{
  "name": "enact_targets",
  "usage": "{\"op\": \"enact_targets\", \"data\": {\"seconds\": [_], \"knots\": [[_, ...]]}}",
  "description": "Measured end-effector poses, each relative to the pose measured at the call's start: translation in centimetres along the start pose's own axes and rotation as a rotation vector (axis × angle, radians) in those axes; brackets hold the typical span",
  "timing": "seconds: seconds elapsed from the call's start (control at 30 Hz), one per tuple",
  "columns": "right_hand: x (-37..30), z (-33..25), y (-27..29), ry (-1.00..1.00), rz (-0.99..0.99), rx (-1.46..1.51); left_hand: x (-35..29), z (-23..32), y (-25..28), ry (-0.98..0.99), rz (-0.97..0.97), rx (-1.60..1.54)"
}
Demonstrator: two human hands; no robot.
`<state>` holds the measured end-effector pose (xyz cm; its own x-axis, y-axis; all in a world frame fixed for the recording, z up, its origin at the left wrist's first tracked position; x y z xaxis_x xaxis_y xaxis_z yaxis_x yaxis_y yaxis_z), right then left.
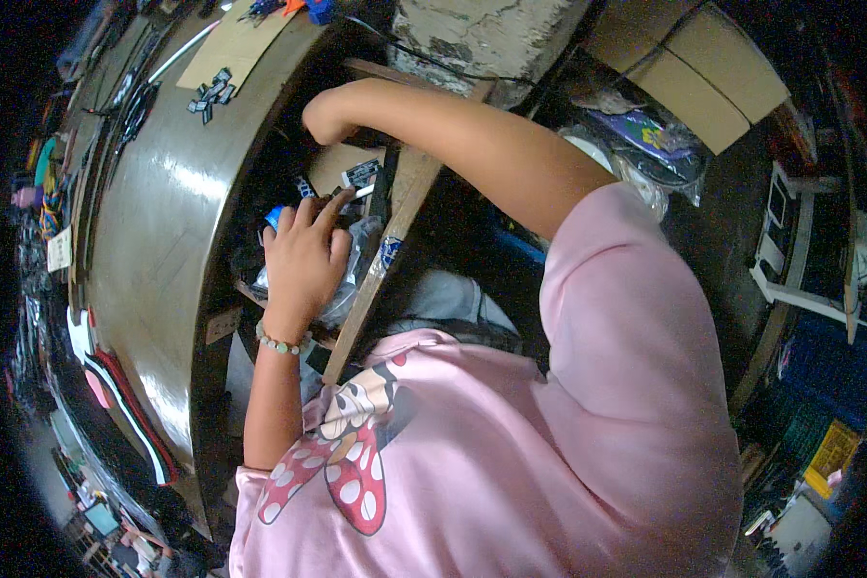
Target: The person searches a drawer for small black plastic clips, then uses a hot glue gun to attach clips to the ends of several fabric straps. The person handles black-and-white striped straps and red-yellow-green striped straps, applying glue and pressing clips onto strap ends.
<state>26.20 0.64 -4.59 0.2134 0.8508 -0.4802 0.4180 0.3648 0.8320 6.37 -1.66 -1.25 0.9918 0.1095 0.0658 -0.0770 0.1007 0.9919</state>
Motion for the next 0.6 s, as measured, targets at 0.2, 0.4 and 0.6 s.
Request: {"op": "enact_targets", "data": {"seconds": [0.2, 0.4, 0.6], "knots": [[-1.8, 1.3, 1.2, 0.041, 0.235, 0.088, 0.0, 0.1, 0.1, 0.001, -0.022, 0.006], [-1.6, 1.3, 2.3, 0.024, 0.315, 0.193, 0.0, 0.4, 0.0, 0.006, -0.028, 0.097], [-1.2, 2.4, 2.2, 0.158, 0.377, 0.154, 0.3, 0.7, 0.7, 0.025, 0.027, 0.177]]}}
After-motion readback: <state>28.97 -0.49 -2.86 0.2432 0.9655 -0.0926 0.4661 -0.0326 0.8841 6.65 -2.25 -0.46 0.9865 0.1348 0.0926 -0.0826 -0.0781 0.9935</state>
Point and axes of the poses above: each hand's wrist, its own x-axis towards the middle knuckle, its own y-axis out of the back of the hand, z = x × y, the point moved 3 cm from there along x, towards the middle knuckle, and after that the axes turned 8 degrees about -y, right-handed, at the moved point
